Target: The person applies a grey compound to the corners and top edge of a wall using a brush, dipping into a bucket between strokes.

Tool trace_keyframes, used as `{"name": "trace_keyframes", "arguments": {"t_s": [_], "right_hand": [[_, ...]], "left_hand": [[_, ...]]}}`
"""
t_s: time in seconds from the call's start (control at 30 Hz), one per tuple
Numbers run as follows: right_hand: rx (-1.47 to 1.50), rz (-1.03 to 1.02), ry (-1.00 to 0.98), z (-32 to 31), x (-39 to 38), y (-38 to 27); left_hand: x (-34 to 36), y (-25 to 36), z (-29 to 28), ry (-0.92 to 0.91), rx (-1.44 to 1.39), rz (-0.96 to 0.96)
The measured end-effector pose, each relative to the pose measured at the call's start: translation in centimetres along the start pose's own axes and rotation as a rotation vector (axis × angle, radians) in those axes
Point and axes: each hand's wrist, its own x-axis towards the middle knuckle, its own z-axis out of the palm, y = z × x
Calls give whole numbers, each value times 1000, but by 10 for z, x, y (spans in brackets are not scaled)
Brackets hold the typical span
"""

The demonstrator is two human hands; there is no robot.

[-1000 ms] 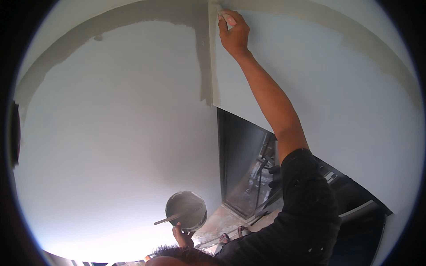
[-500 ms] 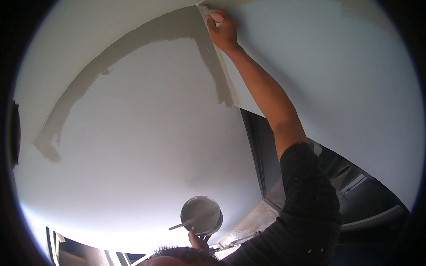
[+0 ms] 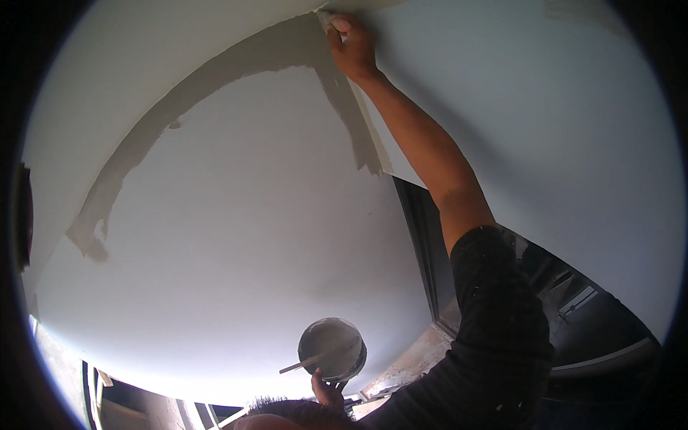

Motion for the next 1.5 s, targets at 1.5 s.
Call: {"name": "trace_keyframes", "arguments": {"t_s": [1.5], "right_hand": [[7,49,79,-24,7,-26]], "left_hand": [[2,0,-6,-35,14,-2]]}}
